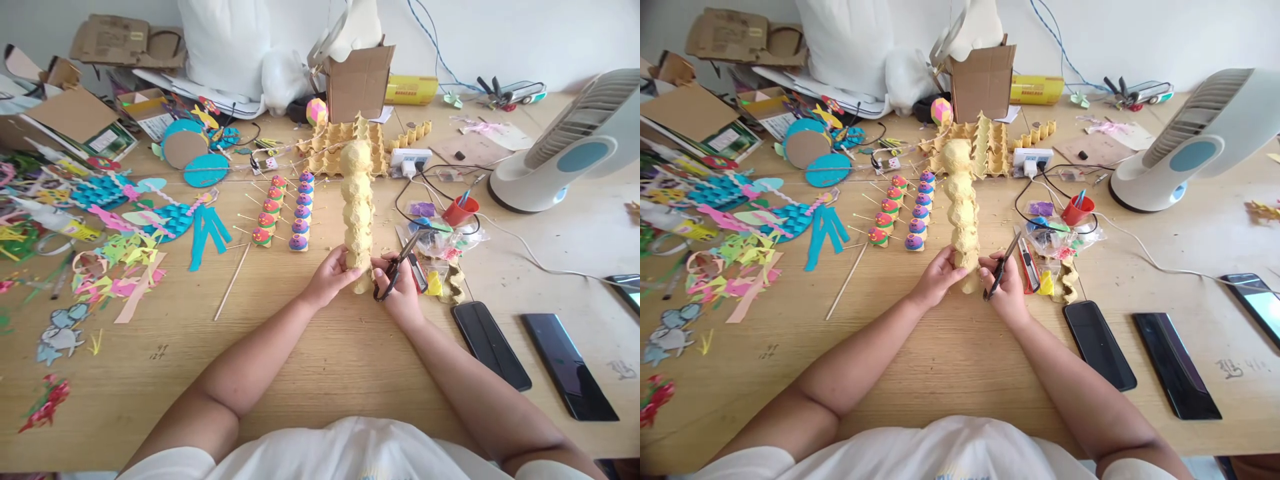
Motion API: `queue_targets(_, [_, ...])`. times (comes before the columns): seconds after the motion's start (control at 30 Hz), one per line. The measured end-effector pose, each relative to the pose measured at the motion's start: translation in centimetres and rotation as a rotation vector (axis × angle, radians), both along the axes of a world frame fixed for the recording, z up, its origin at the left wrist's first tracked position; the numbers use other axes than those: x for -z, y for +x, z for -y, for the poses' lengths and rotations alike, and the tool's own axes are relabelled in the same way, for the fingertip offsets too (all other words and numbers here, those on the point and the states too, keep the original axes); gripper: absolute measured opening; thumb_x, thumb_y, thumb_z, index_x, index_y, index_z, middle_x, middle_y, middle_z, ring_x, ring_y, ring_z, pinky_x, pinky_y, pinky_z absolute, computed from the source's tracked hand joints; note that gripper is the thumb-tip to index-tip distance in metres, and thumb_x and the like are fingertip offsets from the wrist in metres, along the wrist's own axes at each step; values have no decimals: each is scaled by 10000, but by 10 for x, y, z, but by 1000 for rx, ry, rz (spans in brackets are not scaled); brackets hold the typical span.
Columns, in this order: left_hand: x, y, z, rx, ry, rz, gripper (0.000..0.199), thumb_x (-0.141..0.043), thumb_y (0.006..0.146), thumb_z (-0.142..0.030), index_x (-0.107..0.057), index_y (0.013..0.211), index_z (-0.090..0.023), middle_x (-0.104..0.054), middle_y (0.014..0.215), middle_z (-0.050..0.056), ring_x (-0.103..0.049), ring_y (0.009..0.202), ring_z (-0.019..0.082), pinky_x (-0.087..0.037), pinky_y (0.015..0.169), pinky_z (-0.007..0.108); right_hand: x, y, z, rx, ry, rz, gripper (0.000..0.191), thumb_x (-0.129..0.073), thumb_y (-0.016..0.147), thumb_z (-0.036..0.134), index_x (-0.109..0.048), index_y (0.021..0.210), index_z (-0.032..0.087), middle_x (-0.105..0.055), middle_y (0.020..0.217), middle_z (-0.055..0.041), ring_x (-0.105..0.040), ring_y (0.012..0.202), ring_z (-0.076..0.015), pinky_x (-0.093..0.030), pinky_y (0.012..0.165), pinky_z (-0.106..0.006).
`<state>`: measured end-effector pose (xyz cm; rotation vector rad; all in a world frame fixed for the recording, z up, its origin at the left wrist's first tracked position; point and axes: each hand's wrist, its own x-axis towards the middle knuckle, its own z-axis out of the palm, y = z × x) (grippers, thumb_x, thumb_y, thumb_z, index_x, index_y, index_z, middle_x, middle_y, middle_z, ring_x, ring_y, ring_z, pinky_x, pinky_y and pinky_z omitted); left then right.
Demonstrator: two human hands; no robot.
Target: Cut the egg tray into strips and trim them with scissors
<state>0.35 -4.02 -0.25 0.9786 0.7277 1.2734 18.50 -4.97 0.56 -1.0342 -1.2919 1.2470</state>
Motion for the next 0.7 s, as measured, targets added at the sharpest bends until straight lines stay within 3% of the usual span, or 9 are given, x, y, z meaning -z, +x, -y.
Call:
queue_targets(0.13, [0, -4, -5, -100, -7, 47, 499, -873, 850, -339, -698, 1316, -293, -754, 1312, 38, -682, 1215, 175, -528, 1030, 263, 4, 6, 1, -27, 205, 264, 514, -823, 845, 552, -536, 1169, 275, -666, 1191, -93, -630, 1134, -274, -501, 999, -452])
queue_targets(0.3, [-7, -7, -9, -130, -70, 89, 567, -865, 829, -406, -667, 1344, -274, -773, 1278, 48, -719, 1205, 223, -569, 989, 304, 7, 9, 1, -23, 286, 498, 487, -762, 895, 443, -519, 1277, 265, -665, 1174, -102, -636, 1097, -293, -505, 977, -487])
queue_targets(0.4, [-12, -9, -9, -137, -64, 126, 580, -861, 813, -431, -666, 1335, -270, -778, 1255, 45, -735, 1188, 232, -583, 1003, 325, 7, 8, 1, -43, 282, 576, 456, -759, 881, 386, -554, 1268, 261, -701, 1095, -85, -646, 999, -278, -509, 890, -446])
queue_targets(0.5, [-14, -10, -8, -104, -47, 132, 565, -844, 822, -463, -673, 1325, -270, -770, 1274, 47, -727, 1218, 238, -589, 1001, 319, 5, 6, 2, -86, 222, 492, 399, -764, 889, 373, -583, 1229, 267, -724, 1034, -60, -638, 893, -231, -492, 773, -376])
queue_targets(0.6, [-11, -10, -6, -39, -38, 105, 560, -834, 843, -467, -665, 1337, -264, -783, 1207, 52, -751, 1143, 228, -601, 916, 303, 5, 3, 4, -91, 148, 256, 431, -802, 882, 407, -569, 1223, 282, -720, 1111, -56, -643, 920, -204, -512, 800, -357])
queue_targets(0.7, [-4, -8, -5, -22, -54, 70, 611, -856, 830, -471, -647, 1368, -271, -791, 1131, 37, -763, 993, 192, -581, 808, 274, 6, 0, 5, -116, 33, 58, 473, -856, 840, 437, -563, 1182, 293, -665, 1037, -15, -628, 887, -170, -531, 825, -335])
